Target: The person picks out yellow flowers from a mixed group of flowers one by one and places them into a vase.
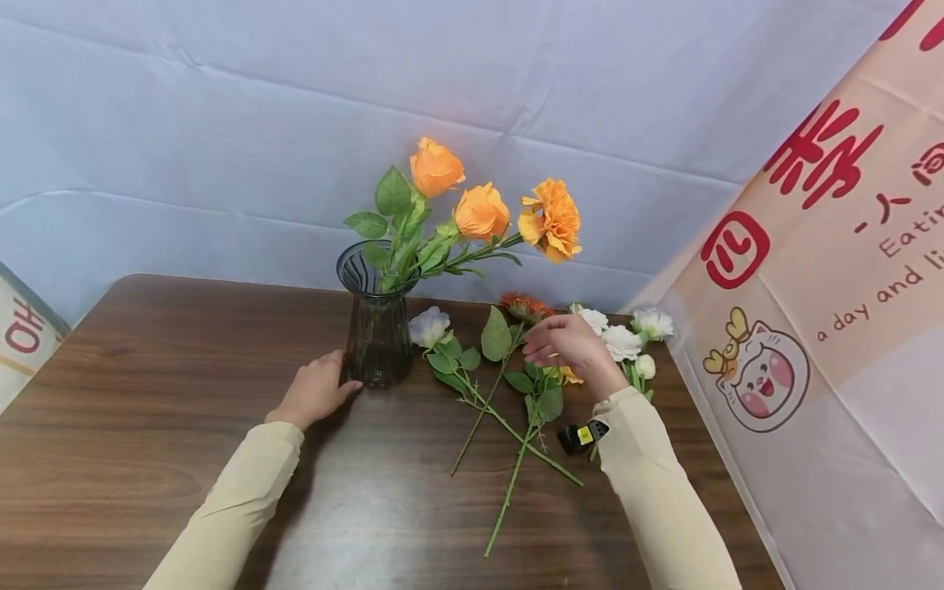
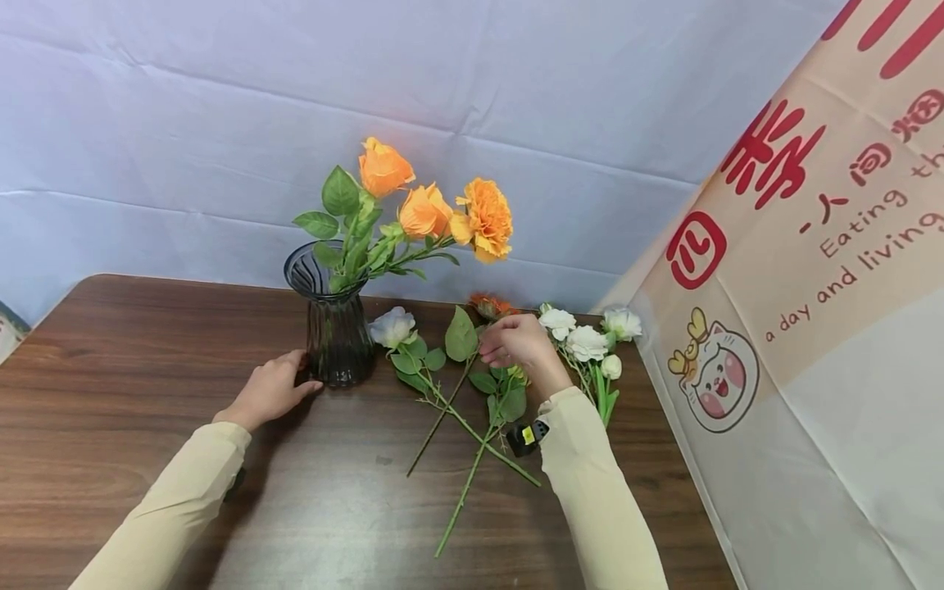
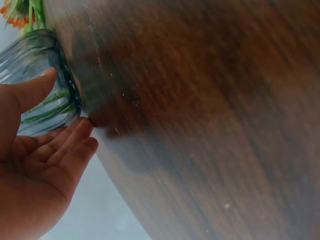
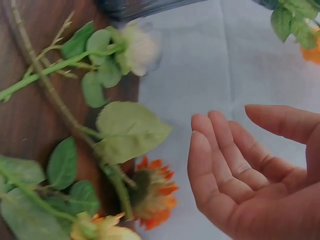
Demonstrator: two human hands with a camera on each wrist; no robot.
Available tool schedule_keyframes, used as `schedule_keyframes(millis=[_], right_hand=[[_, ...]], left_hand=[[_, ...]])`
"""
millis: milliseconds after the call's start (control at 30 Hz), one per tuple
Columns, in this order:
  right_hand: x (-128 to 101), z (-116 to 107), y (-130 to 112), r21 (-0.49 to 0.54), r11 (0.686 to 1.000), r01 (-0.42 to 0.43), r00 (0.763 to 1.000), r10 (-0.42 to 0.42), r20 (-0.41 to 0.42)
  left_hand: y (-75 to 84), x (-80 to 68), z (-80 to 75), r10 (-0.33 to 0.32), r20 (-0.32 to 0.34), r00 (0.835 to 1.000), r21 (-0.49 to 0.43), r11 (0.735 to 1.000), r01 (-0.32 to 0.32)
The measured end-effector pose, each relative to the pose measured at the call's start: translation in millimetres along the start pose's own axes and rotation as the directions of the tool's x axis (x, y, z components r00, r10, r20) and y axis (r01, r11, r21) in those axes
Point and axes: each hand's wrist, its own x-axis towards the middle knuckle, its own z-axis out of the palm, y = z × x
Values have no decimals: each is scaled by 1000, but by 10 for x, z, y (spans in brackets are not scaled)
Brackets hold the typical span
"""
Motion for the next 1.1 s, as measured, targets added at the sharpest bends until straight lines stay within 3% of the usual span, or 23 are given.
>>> schedule_keyframes(millis=[600,1100], right_hand=[[-47,15,780,4,990,-140,990,140,-27],[-135,28,1065,-52,977,-208,976,204,-72]], left_hand=[[-1,11,4,10,-2,1000,3,1000,-10],[-12,2,6,10,3,1000,-9,1000,-10]])
